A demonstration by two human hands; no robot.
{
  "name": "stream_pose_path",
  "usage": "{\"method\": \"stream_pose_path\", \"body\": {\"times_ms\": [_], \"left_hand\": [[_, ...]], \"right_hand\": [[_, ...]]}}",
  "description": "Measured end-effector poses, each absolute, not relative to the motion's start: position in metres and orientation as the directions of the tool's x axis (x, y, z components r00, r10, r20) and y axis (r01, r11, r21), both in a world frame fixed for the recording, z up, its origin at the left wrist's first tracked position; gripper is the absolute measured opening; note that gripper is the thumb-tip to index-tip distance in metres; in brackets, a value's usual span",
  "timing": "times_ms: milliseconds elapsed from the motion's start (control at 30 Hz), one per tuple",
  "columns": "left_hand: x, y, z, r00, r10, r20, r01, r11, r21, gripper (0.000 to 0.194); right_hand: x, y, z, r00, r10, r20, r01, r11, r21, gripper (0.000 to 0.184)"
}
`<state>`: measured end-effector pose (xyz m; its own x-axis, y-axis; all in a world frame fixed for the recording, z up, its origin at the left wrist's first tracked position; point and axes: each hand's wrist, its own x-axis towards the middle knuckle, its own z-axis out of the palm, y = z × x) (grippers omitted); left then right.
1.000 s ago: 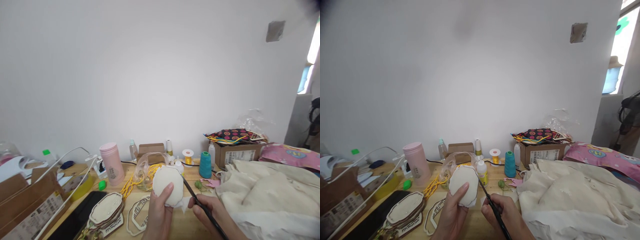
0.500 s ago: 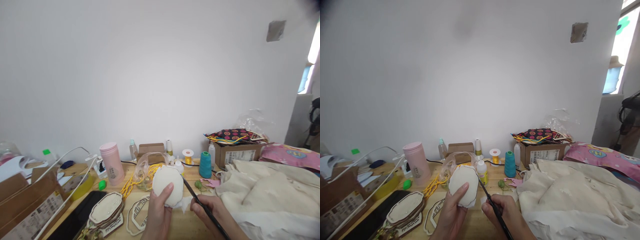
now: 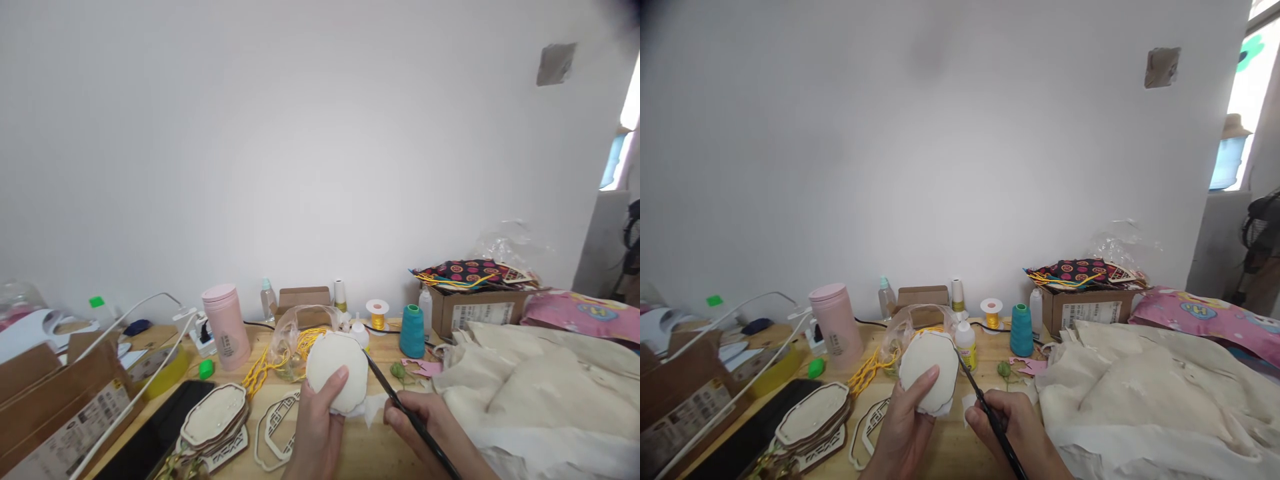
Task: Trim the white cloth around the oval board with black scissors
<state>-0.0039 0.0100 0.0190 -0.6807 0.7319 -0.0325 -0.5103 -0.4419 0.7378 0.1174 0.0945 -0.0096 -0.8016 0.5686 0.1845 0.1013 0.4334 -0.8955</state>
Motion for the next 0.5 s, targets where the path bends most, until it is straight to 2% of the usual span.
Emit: {"method": "stream_pose_path", "body": {"times_ms": [200, 500], "left_hand": [[-0.0044, 0.0083, 0.0184, -0.677, 0.736, -0.025, -0.5, -0.434, 0.75, 0.064], [-0.0041, 0.0083, 0.019, -0.667, 0.745, -0.02, -0.502, -0.43, 0.75, 0.066]], "right_hand": [[0.1196, 0.0946, -0.0041, -0.81, 0.559, 0.176, 0.117, 0.449, -0.886, 0.04], [0.118, 0.0959, -0.0122, -0.805, 0.553, 0.216, 0.073, 0.453, -0.889, 0.049]]}}
